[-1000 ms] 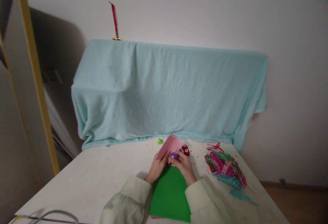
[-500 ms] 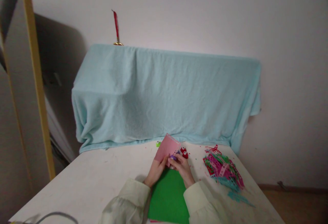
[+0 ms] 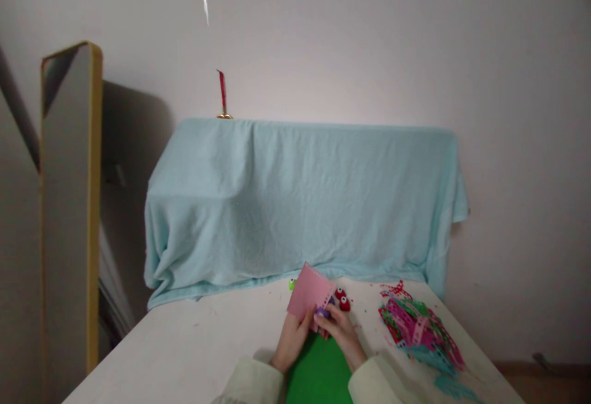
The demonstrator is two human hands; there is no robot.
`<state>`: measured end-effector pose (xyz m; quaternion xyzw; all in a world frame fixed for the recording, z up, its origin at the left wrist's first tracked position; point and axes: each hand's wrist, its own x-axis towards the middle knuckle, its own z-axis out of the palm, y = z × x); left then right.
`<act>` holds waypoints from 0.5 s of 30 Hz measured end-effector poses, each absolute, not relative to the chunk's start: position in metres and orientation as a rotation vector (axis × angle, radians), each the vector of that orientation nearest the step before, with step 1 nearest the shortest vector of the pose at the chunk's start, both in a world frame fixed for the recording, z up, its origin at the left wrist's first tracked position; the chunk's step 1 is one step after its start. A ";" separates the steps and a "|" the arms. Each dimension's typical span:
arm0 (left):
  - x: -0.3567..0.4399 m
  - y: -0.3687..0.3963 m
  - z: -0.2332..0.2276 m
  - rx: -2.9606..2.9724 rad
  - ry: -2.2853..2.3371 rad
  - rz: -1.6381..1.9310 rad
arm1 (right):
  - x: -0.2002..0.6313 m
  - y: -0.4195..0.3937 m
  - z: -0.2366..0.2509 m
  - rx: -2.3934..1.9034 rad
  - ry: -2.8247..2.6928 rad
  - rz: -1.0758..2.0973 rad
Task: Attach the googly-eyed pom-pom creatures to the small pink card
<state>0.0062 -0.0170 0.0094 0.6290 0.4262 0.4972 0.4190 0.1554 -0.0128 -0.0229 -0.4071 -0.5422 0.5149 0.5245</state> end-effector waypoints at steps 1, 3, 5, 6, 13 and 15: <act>0.006 -0.016 0.009 1.584 1.060 1.255 | 0.155 -0.012 -0.023 -0.969 -1.300 1.231; 0.005 -0.015 0.007 1.581 1.060 1.254 | 0.154 -0.011 -0.025 -0.969 -1.305 1.239; 0.005 -0.014 0.006 1.585 1.064 1.224 | 0.154 -0.010 -0.026 -0.979 -1.305 1.244; 0.005 -0.014 0.006 1.589 1.067 1.206 | 0.153 -0.010 -0.027 -0.980 -1.304 1.240; 0.004 -0.016 0.009 1.621 1.075 1.221 | 0.153 -0.012 -0.027 -0.957 -1.311 1.215; 0.004 -0.017 0.010 1.623 1.091 1.204 | 0.152 -0.012 -0.026 -0.952 -1.297 1.210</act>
